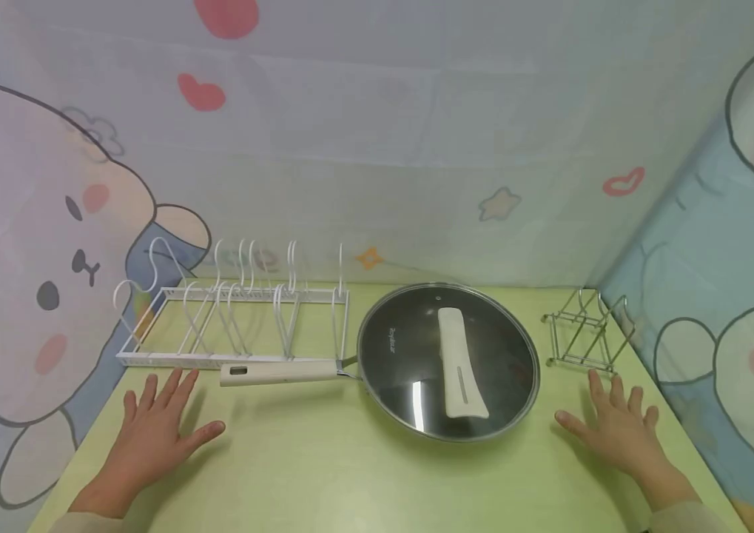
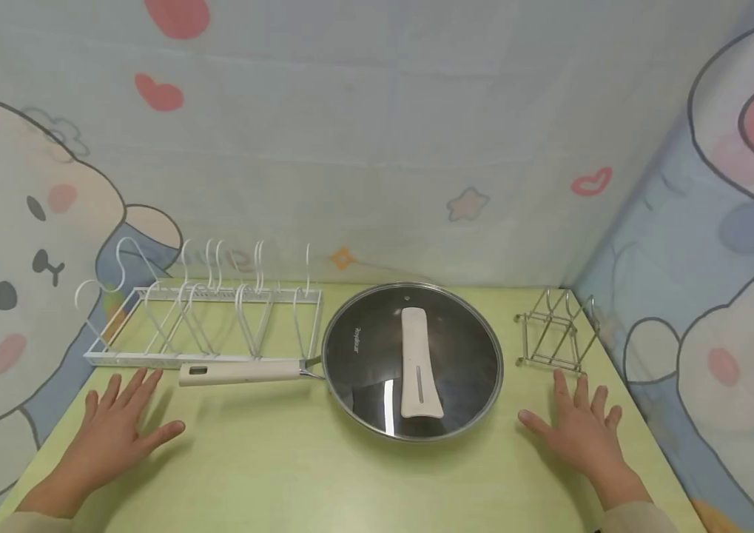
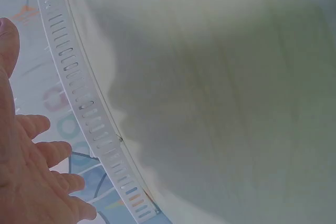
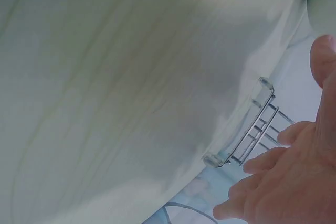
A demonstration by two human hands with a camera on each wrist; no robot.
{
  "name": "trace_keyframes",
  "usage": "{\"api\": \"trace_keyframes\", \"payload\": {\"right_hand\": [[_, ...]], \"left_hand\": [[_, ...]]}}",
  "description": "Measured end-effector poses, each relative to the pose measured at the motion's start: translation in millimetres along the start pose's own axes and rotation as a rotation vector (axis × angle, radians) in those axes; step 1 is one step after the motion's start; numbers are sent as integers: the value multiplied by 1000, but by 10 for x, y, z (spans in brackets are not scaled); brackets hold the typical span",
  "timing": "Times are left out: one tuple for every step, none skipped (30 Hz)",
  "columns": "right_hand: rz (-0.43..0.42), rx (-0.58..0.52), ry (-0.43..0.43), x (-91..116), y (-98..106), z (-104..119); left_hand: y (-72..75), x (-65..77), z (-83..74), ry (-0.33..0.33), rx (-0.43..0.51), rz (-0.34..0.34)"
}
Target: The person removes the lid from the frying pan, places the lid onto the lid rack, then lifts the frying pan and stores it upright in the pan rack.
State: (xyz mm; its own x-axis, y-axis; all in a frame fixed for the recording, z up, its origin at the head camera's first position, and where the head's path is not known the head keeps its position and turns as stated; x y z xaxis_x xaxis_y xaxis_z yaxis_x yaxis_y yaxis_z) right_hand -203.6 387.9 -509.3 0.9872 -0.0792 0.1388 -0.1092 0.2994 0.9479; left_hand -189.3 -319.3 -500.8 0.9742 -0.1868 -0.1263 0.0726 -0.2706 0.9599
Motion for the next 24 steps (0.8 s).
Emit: {"api": "trace_keyframes", "payload": {"right_hand": [[-3, 3, 2, -4, 8, 8], [-6, 4, 3, -8, 14, 16], [-12, 11, 9, -11, 24, 27], [-16, 15, 13, -12, 35, 38], [-19, 19, 16, -14, 45, 48], [-13, 21, 17, -13, 49, 56], [-11, 24, 19, -14, 55, 61], [-5, 26, 17, -14, 62, 66], [2, 28, 14, -15, 69, 71], [12, 28, 9, -14, 77, 74], [20, 29, 4, -17, 91, 77], [27, 31, -2, -17, 100, 79], [31, 32, -5, -19, 113, 82], [35, 29, -9, -18, 129, 87], [35, 25, -12, -17, 144, 93], [33, 19, -16, -14, 160, 99], [31, 12, -20, -10, 173, 105], [29, 7, -20, -4, 180, 110], [24, 0, -18, -1, 187, 116], [18, -6, -17, 5, 194, 123], [15, -10, -14, 8, 193, 126], [11, -13, -12, 12, 192, 129], [5, -13, -7, 13, 187, 130], [0, -15, -3, 16, 183, 133]], "left_hand": [[5, -2, -6, -2, 3, -3], [12, -4, -14, -5, 5, -6], [21, -5, -26, -8, 8, -11], [32, -7, -38, -13, 9, -19], [46, -11, -52, -22, 6, -32], [60, -15, -66, -32, 5, -45], [75, -20, -80, -41, 3, -58], [89, -24, -92, -48, -2, -70], [104, -27, -102, -53, -4, -82], [118, -30, -110, -56, -3, -92], [130, -33, -111, -58, 1, -99], [141, -32, -113, -52, 12, -102], [152, -29, -111, -41, 20, -102], [162, -26, -110, -30, 30, -101], [173, -23, -110, -21, 40, -101], [182, -20, -112, -12, 48, -100], [189, -18, -114, -5, 54, -99], [197, -11, -123, 3, 60, -100], [201, -8, -130, 7, 63, -100], [206, -5, -141, 7, 69, -104], [210, -2, -154, 6, 73, -109], [213, 0, -168, 4, 77, -114], [216, 2, -183, 0, 80, -123], [221, 2, -198, -2, 82, -131]]}}
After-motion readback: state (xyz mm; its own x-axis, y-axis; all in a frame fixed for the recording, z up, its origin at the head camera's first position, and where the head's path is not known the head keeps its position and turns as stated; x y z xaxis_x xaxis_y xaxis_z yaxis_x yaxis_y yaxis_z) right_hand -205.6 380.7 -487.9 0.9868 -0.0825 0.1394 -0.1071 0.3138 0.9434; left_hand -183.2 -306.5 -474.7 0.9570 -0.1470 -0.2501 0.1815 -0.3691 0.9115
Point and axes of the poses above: each hand's wrist, its own x-axis away from the middle knuckle, its own y-axis out of the back of the hand, z = x × y, the point moved 5 cm from there along -x, towards the middle knuckle, and after that the axes turned 4 degrees about -y, right-handed, at the moved point
